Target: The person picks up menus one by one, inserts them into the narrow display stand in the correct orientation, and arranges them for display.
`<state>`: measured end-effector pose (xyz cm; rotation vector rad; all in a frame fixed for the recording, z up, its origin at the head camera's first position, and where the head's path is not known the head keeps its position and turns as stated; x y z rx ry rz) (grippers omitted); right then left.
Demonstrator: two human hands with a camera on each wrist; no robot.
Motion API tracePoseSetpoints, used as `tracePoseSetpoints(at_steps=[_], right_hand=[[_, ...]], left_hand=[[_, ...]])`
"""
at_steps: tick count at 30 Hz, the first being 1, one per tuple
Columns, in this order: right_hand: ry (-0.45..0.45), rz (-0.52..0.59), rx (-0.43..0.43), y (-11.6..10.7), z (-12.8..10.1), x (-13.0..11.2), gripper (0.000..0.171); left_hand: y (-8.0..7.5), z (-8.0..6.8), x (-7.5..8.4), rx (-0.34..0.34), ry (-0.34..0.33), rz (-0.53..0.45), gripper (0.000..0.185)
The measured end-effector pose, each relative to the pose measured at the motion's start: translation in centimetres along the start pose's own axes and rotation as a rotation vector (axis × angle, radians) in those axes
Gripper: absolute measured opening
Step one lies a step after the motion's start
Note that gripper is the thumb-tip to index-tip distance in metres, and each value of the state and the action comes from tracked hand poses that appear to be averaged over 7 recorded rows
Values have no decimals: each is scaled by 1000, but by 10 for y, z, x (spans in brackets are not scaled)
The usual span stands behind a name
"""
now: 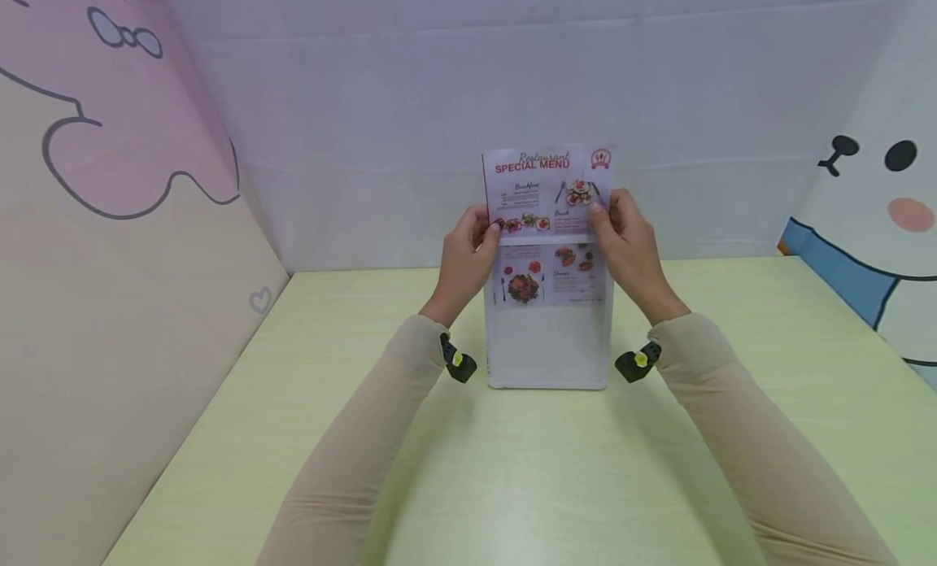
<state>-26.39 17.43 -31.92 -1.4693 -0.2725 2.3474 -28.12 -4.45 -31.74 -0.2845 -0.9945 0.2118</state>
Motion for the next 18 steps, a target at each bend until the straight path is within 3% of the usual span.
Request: tracePoseSetpoints(at_steps=[3,10,13,18], right_hand=[[4,-5,-1,0,0,-1,40],[16,7,-7,0,-1,0,39],[14,10,-5,0,0,1,38],[10,8,9,0,1,1,34]], left_hand=[[0,-1,3,0,-17,-8,22],[-3,-10,30,-7,-40,-5,24],[-2,-8,25,-10,-41,-5,25],[1,-1,5,-6,-36,-16,25]])
Point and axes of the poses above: each hand's wrist, its own z-axis towards the middle knuckle, its own y-axis out of the palm, x = y × z, the point moved 3 cm from there along z, towards the middle knuckle, and after that the axes turned 2 degrees about -y, right-handed, at the moved point
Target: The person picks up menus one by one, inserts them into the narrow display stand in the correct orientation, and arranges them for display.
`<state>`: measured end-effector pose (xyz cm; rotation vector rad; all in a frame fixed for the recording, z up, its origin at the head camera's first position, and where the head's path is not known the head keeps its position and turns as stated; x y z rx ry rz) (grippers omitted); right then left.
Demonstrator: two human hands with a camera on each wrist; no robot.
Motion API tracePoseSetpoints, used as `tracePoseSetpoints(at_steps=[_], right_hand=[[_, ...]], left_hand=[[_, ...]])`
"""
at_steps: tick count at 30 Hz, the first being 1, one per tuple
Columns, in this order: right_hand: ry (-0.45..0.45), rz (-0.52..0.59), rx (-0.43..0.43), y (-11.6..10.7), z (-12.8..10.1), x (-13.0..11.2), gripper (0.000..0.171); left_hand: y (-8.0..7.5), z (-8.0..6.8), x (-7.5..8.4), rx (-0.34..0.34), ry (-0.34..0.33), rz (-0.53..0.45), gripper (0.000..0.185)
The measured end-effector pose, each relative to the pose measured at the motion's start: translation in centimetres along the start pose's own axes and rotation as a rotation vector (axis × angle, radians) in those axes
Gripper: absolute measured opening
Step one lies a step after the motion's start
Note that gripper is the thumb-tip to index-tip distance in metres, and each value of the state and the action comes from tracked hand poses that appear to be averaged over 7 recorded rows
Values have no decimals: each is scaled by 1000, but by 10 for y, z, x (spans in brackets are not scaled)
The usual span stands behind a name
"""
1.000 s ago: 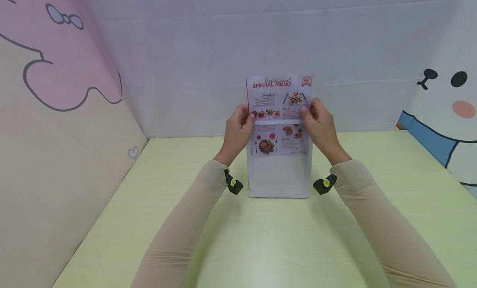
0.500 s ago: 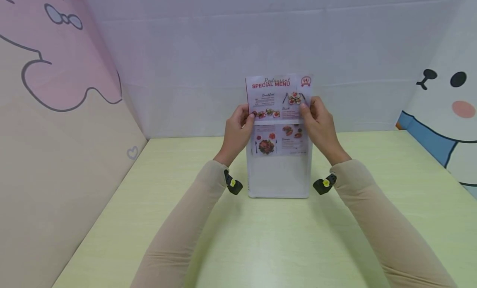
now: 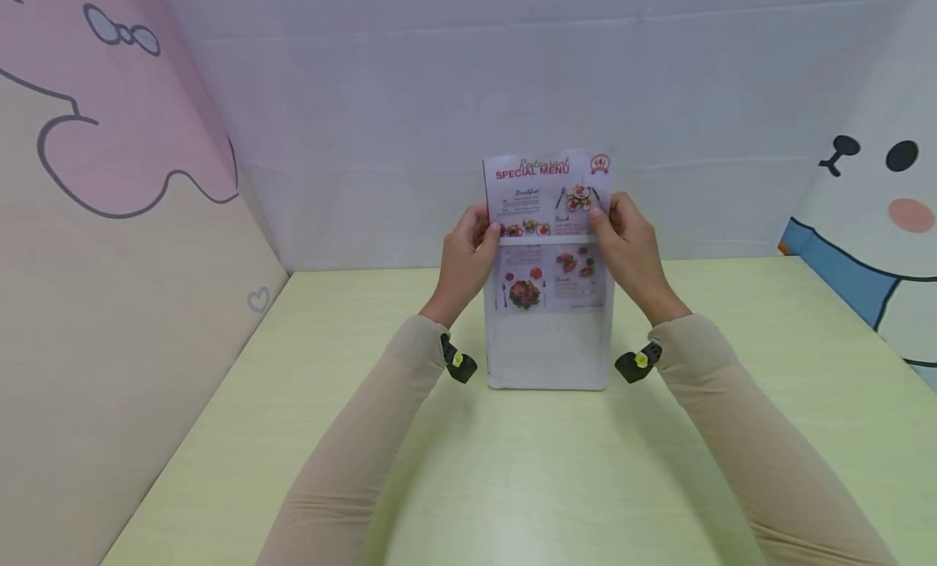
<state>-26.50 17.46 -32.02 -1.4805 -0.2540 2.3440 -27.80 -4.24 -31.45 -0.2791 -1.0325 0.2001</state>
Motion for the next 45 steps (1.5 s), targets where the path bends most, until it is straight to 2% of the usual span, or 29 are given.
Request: tracePoseSetpoints(at_steps=[8,19,28,41,45], right_hand=[[-2,3,8,-1,0,-1,32],[-6,-7,-7,0,0,0,41],[-38,9,5,-1,0,1,35],[-25,12,4,0,-1,1,32],[-29,18,6,0,-1,1,31]], left_hand=[[0,1,-5,8,30,0,23],[0,0,-3,2,9,-5,24],[0,0,-3,0,27,3,23],[0,0,-5,-6,16,0,26],[-1,-6,14,-7,3,19,26]])
Point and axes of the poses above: each hand's wrist, its own z-axis towards the middle knuckle, its own y-axis out of the palm, x = y × z, the point moved 3 cm from there along z, towards the middle knuckle, and after that the axes turned 2 degrees about -y, right-handed, at the moved point
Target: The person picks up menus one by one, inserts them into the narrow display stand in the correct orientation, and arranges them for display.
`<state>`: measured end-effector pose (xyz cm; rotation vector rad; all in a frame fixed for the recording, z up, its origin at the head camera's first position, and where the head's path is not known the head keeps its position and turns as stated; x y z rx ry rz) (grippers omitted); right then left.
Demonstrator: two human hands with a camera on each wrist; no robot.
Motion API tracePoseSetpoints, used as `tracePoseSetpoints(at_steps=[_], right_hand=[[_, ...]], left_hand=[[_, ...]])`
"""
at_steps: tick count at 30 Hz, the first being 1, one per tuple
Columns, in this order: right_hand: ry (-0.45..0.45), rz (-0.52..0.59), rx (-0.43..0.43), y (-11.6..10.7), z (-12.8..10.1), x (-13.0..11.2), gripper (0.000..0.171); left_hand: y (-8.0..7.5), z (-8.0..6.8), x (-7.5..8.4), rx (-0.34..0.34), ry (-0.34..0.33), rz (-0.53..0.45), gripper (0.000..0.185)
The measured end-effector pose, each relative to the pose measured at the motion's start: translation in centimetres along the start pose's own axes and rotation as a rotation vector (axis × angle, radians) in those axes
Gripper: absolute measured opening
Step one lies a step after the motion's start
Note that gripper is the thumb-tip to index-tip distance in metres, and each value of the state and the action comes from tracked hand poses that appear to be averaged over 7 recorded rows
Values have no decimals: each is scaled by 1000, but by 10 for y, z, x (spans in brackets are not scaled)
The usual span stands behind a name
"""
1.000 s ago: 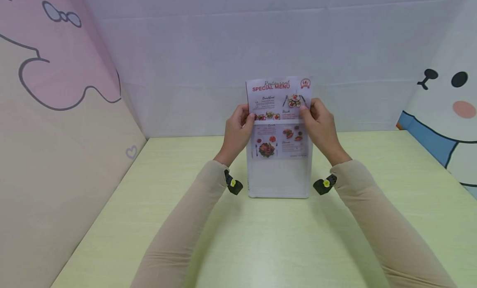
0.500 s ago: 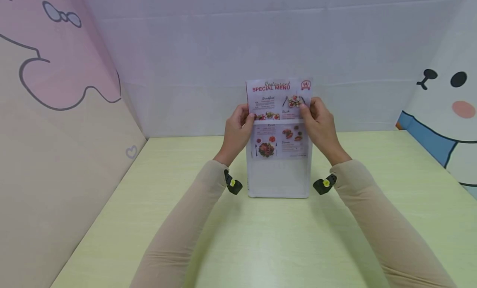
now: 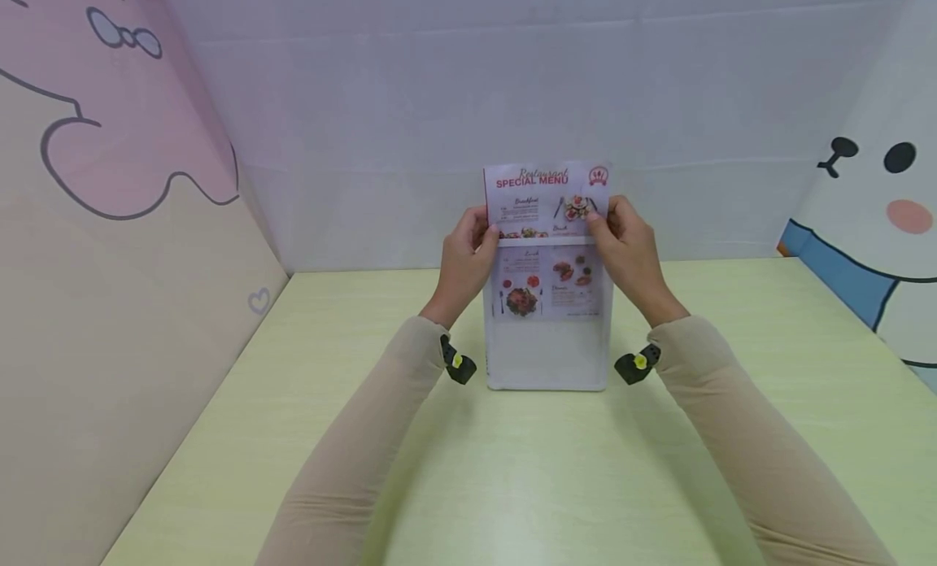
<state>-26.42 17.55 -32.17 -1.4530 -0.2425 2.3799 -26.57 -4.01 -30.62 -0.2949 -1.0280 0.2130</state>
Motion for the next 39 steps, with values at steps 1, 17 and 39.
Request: tracePoseSetpoints(at_steps=[1,17,39], right_hand=[[-1,4,2,0,0,0,31],[-17,-12,18,2,0,0,34],[-2,-16,2,3,-1,-1,29]], left_hand=[[-1,-1,4,-1,-4,4,26],[-2,-4,12,-5,4,3,26],[-2,-4,12,-15,-8,4,28]])
Point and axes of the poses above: each hand's wrist, its own z-axis towards the middle knuckle, its own y-axis out of the palm, x = y × z, the point moved 3 cm from there along z, towards the middle knuckle, and after that the axes turned 2 degrees about -y, right-handed, at the moved point
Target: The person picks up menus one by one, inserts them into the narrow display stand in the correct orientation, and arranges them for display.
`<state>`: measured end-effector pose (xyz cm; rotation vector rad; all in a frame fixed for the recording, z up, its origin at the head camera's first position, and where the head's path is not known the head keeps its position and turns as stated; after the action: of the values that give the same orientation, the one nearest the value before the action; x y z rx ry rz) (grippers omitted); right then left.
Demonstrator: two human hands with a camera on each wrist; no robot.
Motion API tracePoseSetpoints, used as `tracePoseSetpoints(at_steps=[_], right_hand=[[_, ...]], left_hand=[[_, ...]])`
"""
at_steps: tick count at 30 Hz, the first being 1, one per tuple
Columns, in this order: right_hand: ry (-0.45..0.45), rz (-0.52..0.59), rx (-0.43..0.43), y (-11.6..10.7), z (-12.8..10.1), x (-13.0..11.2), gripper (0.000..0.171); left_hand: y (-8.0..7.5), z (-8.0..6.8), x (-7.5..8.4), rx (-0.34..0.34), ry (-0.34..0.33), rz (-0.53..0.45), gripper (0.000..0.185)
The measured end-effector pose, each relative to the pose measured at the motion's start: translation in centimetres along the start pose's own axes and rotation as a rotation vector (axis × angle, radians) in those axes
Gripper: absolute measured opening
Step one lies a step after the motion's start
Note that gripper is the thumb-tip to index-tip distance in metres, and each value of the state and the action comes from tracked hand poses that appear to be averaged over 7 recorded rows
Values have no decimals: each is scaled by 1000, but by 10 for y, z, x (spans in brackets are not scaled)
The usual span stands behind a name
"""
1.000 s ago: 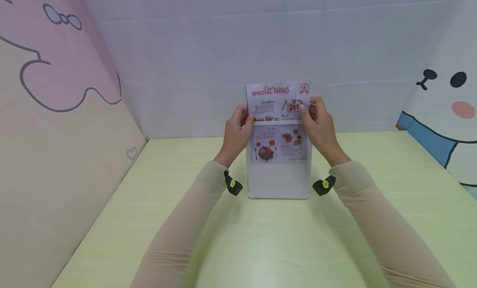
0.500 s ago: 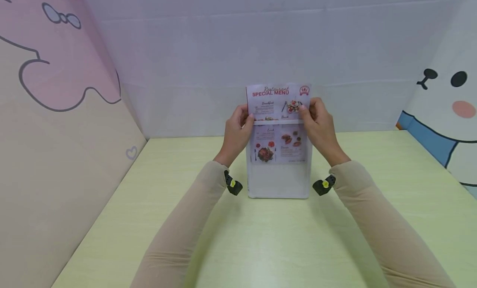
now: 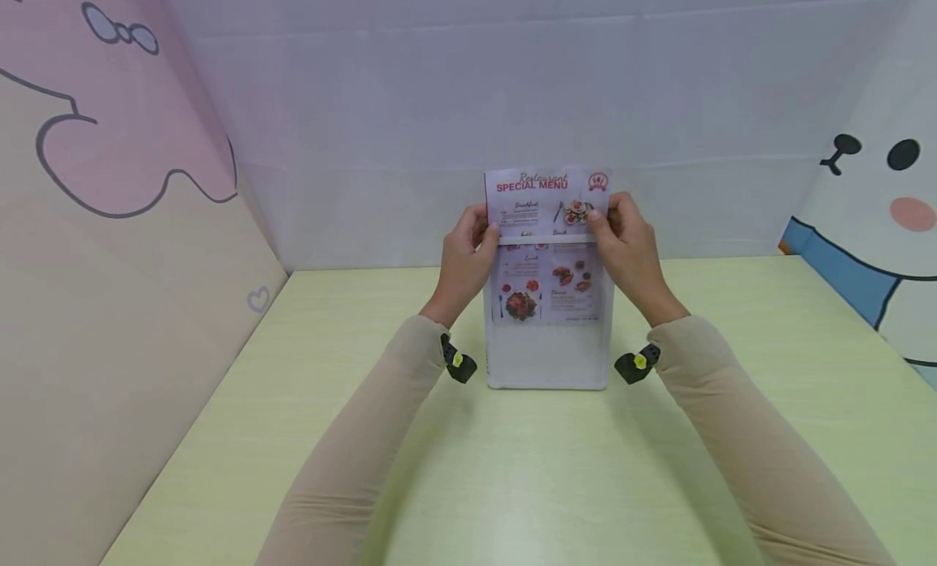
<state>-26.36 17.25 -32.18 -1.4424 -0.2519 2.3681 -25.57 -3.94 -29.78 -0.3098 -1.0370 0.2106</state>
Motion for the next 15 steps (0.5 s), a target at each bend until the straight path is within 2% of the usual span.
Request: tracePoseSetpoints(at_steps=[15], right_hand=[[-16,3,1,1,1,0,37]], left_hand=[[0,0,-2,7,6,-12,27]])
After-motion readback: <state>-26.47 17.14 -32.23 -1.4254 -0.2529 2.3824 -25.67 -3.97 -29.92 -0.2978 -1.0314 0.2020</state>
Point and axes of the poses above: each hand's wrist, its own z-axis towards the middle knuckle, its own y-axis out of the palm, x = y × z, the point moved 3 cm from there along z, towards the middle knuckle, and after that the axes turned 2 degrees about -y, right-handed, at the moved point
